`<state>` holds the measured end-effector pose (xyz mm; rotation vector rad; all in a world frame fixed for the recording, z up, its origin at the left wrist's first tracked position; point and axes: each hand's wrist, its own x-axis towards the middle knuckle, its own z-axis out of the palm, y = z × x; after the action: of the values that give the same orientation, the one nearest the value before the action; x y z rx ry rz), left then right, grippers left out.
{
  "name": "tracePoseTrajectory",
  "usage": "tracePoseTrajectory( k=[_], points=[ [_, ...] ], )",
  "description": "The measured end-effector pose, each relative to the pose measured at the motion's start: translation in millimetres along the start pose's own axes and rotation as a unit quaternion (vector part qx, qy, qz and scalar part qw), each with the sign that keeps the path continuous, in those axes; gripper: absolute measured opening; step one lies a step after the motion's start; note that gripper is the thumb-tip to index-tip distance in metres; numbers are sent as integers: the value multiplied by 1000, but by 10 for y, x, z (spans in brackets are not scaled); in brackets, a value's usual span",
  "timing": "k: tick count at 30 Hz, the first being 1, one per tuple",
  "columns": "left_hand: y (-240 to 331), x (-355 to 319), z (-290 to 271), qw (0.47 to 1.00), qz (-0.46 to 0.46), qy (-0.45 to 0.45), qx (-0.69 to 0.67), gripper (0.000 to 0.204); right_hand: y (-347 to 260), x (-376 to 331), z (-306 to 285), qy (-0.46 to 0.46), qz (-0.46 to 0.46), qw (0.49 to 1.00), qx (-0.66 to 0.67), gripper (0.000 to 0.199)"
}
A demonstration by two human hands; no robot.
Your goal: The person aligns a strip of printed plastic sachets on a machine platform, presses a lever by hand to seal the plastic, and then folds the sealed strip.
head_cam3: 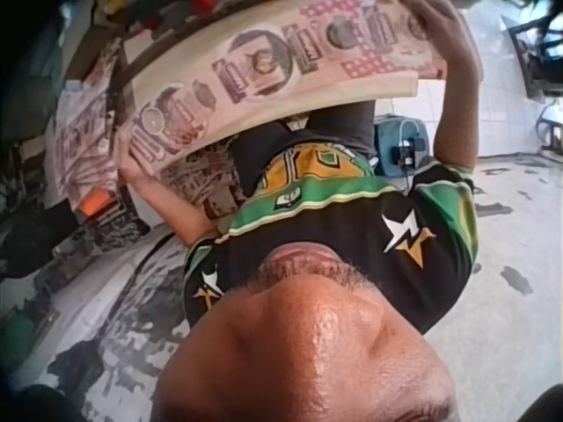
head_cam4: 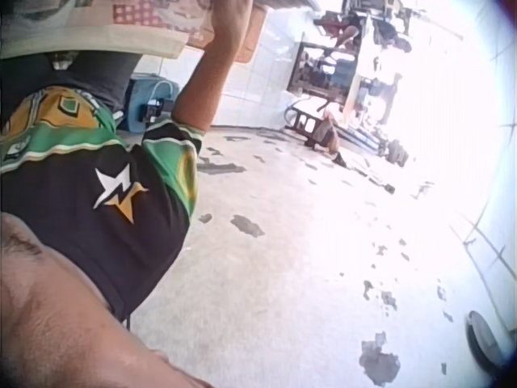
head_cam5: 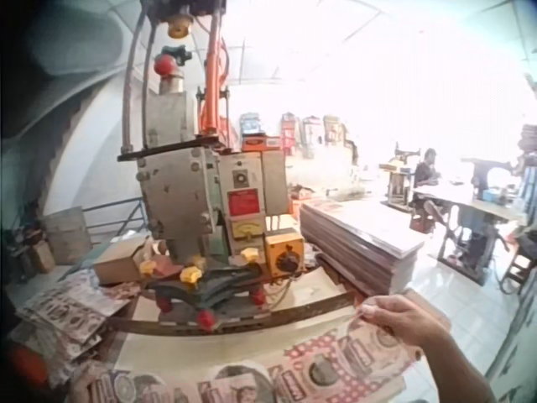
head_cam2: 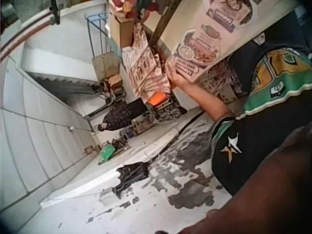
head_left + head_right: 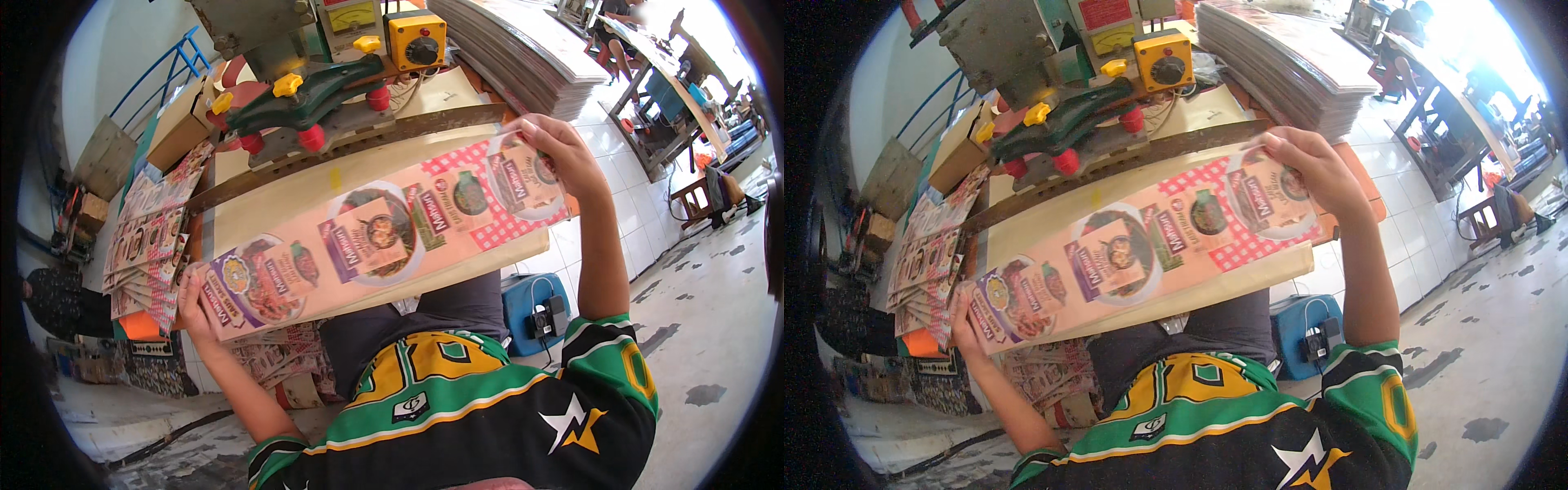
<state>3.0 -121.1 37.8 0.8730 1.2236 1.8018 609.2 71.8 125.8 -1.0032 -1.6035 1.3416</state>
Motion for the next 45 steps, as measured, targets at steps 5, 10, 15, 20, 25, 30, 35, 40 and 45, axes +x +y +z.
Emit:
tracePoseTrajectory(
  k=[5, 10, 15, 20, 25, 30, 35, 40, 45],
  points=[
    [27, 52, -136, 1000, 4, 27, 10, 37, -41, 198, 234, -30, -19, 992, 121, 33],
    [-3, 89, -329, 999, 1, 31, -8, 31, -16, 353, 285, -84, -27, 984, 158, 31],
    [-12, 57, -204, 999, -2, 39, -30, 25, 81, 401, 262, -103, -12, 980, 173, 30],
    [35, 63, -275, 1000, -2, -13, 21, 21, 132, 401, 236, -89, -5, 985, 144, 29],
    [-64, 29, 23, 988, -30, 8, -152, 20, 179, 352, 198, -75, -9, 987, 144, 29],
    [-203, 76, 18, 959, -24, 4, -283, 20, 201, 326, 230, -62, -3, 985, 163, 32],
    [-155, 61, 136, 961, 1, -75, -267, 19, 137, 272, 235, -121, 8, 979, 165, 36],
    [-135, 62, 70, 981, -13, 26, -190, 14, 306, 311, 162, -83, -5, 985, 151, 33],
    [-239, 103, -154, 986, 26, 5, -162, 11, 301, 316, 80, -116, -1, 982, 148, 30]
  ],
)
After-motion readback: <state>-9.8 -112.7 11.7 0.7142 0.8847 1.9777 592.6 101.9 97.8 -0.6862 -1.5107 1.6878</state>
